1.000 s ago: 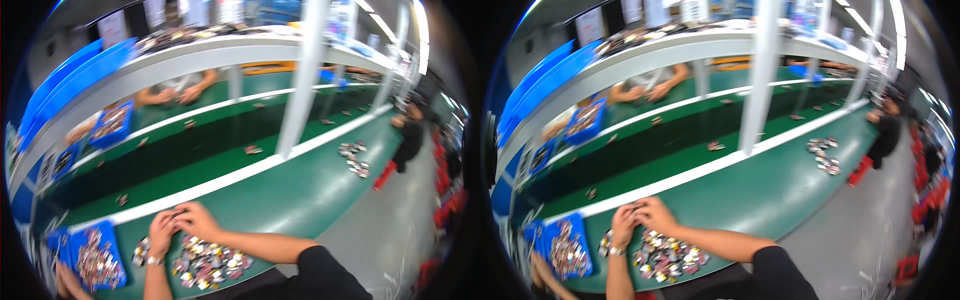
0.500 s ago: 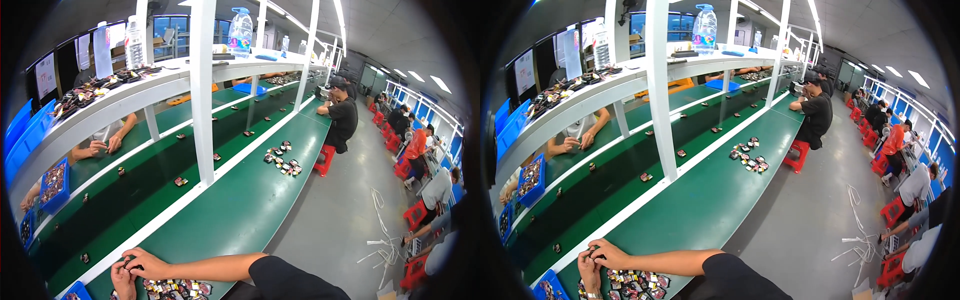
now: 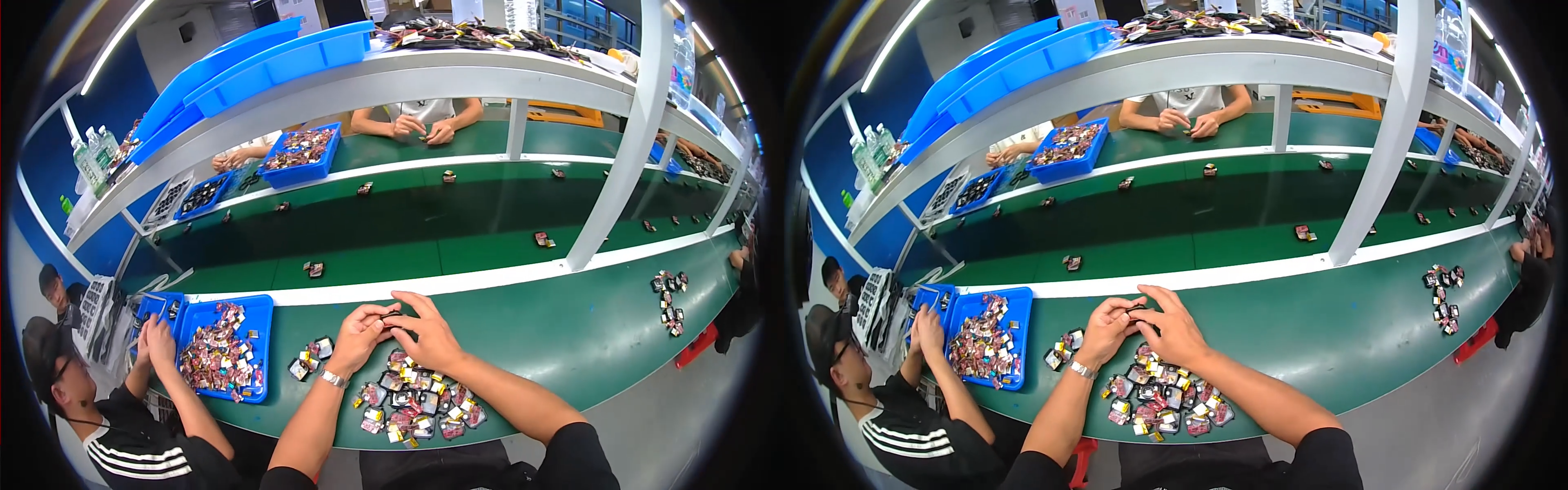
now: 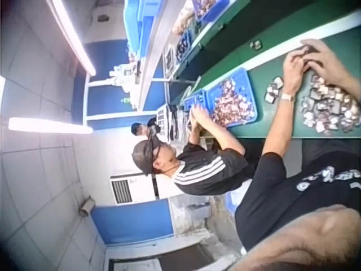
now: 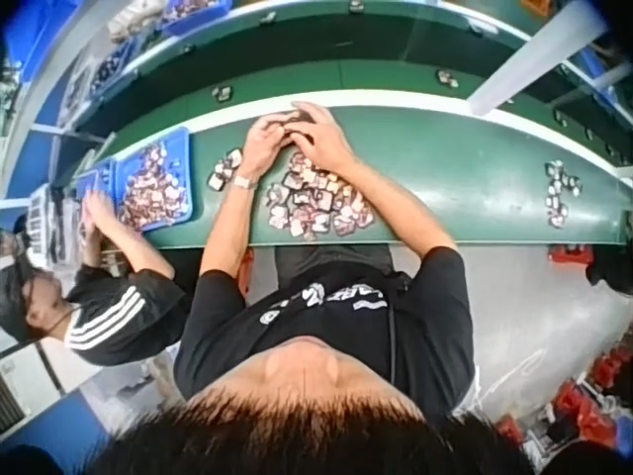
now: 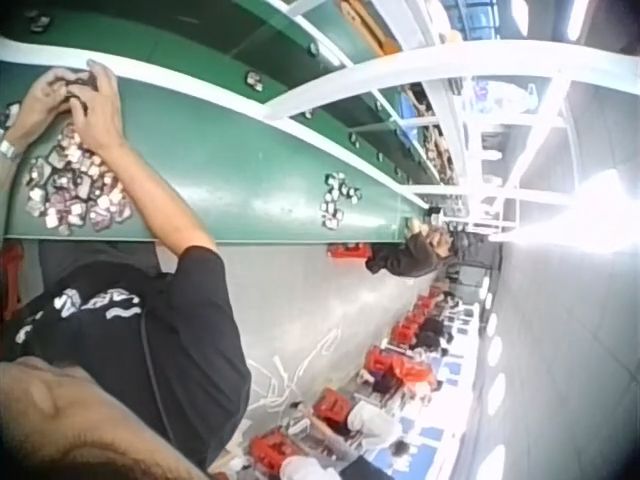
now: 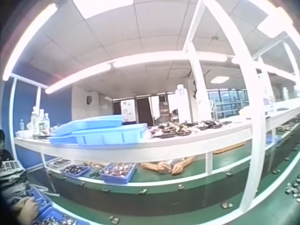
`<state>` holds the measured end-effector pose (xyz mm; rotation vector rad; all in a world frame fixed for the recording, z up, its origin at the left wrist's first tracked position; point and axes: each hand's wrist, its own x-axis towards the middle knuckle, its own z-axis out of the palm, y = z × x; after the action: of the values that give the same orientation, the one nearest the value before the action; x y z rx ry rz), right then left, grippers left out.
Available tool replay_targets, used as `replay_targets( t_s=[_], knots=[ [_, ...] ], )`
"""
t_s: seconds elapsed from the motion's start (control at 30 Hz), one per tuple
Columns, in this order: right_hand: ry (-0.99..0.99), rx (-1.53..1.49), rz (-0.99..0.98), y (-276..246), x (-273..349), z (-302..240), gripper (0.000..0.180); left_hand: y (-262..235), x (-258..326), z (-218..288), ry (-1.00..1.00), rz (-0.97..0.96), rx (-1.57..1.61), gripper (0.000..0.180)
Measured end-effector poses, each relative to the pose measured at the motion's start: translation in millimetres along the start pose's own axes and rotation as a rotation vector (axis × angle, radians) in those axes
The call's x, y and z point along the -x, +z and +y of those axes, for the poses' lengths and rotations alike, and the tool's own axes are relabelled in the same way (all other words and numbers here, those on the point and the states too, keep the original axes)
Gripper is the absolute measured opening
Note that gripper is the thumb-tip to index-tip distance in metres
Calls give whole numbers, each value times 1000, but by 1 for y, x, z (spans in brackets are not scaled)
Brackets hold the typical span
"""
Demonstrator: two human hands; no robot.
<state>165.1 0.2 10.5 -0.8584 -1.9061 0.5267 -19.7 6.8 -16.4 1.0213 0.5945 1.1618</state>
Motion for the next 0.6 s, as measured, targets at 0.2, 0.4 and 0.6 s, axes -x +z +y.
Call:
replay_targets(
  t_s=[0.2,0.4,0.6],
  knots=[
    [-78,63,148,1,-5,-1,18,1,0,3,-54,32,14,24],
    [-144,161,154,-1,-4,4,22,9,-4,4,-88,57,-10,26],
    [-96,158,143,2,-4,-11,23,7,0,5,-82,48,-11,25]
  ],
)
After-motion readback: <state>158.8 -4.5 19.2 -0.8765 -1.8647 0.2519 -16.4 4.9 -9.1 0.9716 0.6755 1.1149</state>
